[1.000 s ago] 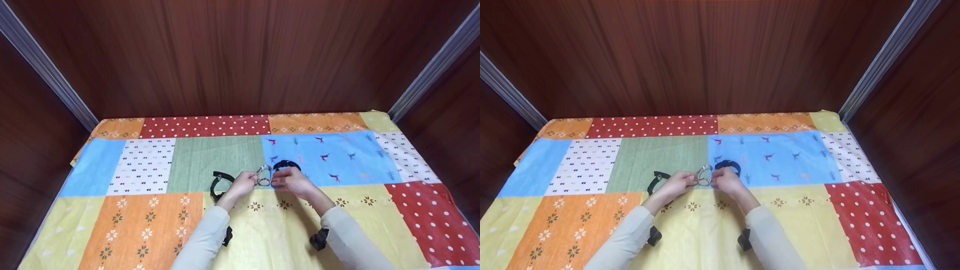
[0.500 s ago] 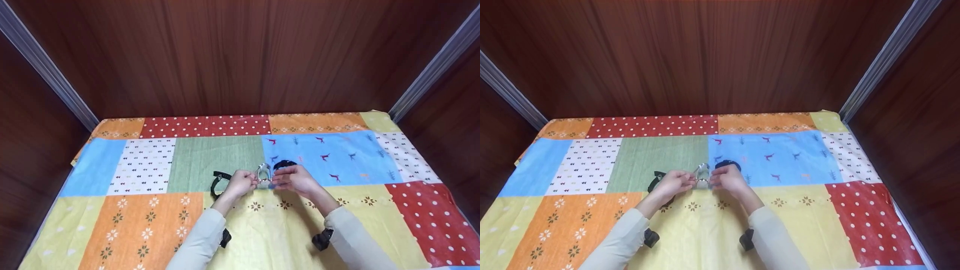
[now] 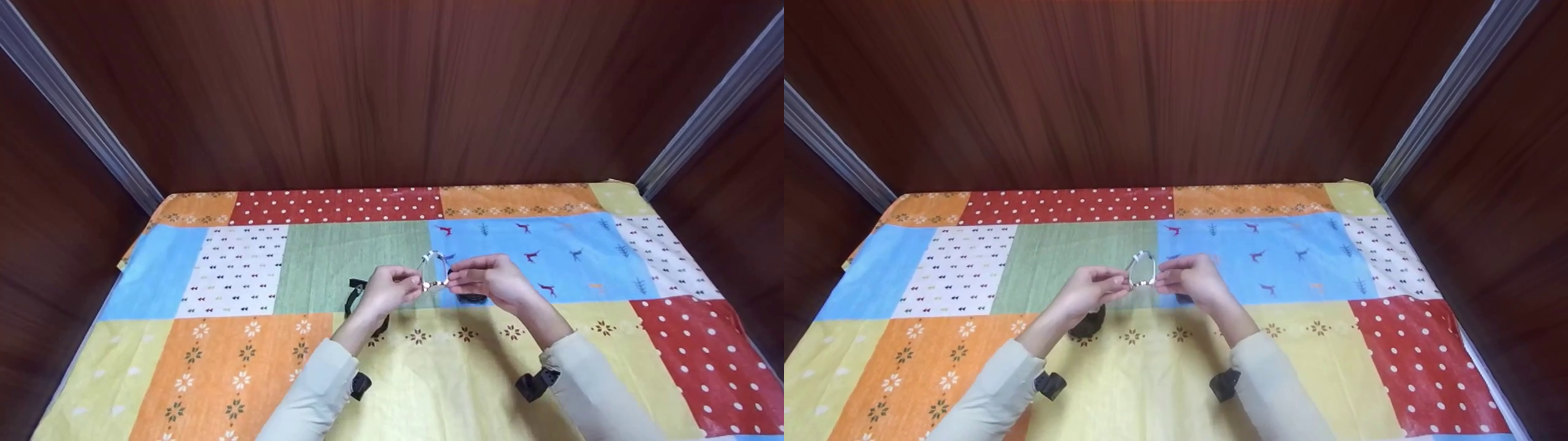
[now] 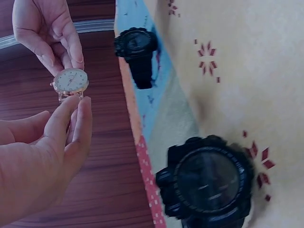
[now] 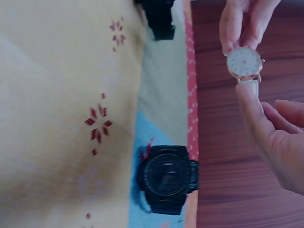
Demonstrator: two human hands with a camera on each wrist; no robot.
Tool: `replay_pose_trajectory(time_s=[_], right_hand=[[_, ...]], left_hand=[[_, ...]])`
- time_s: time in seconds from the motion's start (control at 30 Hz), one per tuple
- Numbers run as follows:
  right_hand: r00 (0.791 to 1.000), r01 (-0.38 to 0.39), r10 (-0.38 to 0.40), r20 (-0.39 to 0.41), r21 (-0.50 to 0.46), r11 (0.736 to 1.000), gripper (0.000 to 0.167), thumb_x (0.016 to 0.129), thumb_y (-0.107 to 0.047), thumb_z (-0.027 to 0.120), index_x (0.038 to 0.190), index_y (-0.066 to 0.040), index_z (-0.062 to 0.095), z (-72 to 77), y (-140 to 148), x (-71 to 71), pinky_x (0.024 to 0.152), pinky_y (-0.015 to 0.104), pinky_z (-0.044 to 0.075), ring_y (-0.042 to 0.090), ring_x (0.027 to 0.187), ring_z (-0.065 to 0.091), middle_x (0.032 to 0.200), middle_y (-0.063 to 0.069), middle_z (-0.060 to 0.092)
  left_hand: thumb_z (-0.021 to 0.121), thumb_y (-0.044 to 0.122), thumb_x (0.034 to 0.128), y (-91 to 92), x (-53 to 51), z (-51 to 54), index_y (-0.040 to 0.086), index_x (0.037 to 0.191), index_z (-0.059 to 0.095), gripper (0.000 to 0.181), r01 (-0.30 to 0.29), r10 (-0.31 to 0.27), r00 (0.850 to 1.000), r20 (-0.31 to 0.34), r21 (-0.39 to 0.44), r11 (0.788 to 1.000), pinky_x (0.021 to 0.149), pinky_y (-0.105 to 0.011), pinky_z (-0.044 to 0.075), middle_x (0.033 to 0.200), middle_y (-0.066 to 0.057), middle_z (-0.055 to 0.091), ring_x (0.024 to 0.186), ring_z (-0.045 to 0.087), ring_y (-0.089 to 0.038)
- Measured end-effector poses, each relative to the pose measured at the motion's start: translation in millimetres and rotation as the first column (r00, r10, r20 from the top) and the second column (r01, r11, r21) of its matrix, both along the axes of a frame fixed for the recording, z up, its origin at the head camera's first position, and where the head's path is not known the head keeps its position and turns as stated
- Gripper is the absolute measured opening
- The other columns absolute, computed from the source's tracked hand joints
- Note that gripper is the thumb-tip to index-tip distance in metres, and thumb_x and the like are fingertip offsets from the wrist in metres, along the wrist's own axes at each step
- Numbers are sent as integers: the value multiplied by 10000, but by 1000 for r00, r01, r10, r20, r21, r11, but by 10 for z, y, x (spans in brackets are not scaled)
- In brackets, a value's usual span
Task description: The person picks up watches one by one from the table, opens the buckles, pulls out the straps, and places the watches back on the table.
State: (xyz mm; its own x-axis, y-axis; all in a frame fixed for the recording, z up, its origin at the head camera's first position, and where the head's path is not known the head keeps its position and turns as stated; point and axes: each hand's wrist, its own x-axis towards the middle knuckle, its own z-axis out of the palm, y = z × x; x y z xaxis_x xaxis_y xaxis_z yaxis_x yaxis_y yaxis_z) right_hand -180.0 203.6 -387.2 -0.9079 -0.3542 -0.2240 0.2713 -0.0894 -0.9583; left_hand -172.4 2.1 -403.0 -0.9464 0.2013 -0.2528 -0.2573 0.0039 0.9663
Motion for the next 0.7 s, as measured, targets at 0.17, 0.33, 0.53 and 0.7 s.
replay_pose_trajectory(time_s=[0.17,0.33,0.53,0.7], right_hand=[[1000,-4,3,-18,-45,999,341,874,131,448,1160,297,367,117,-25,15,818,403,485,271,797,655,859,181,644],[1000,-1,0,-28,-56,998,333,870,129,464,1151,293,388,192,-46,35,813,410,484,275,790,656,856,195,645],[1000,-3,2,-17,-58,998,333,863,122,483,1140,288,402,223,-72,58,803,383,495,265,786,657,881,236,641],[1000,15,-16,-11,-64,998,290,860,116,498,1107,263,462,243,-89,73,796,374,500,263,775,660,882,234,643]], left_hand=[[522,-57,885,-52,34,131,-147,1056,572,200,-5,6,1000,-10,57,998,766,-247,506,904,-170,588,791,608,-165],[525,-63,882,-79,52,201,-146,999,577,152,-11,12,1000,-9,114,993,775,-260,505,873,-159,583,798,621,-184],[556,-83,855,-97,66,237,-152,980,576,144,-21,24,1000,-20,134,991,770,-268,509,827,-126,578,755,613,-157],[589,-88,829,-113,70,233,-150,962,586,147,-21,27,998,-50,121,992,749,-272,516,805,-111,593,731,602,-135]])
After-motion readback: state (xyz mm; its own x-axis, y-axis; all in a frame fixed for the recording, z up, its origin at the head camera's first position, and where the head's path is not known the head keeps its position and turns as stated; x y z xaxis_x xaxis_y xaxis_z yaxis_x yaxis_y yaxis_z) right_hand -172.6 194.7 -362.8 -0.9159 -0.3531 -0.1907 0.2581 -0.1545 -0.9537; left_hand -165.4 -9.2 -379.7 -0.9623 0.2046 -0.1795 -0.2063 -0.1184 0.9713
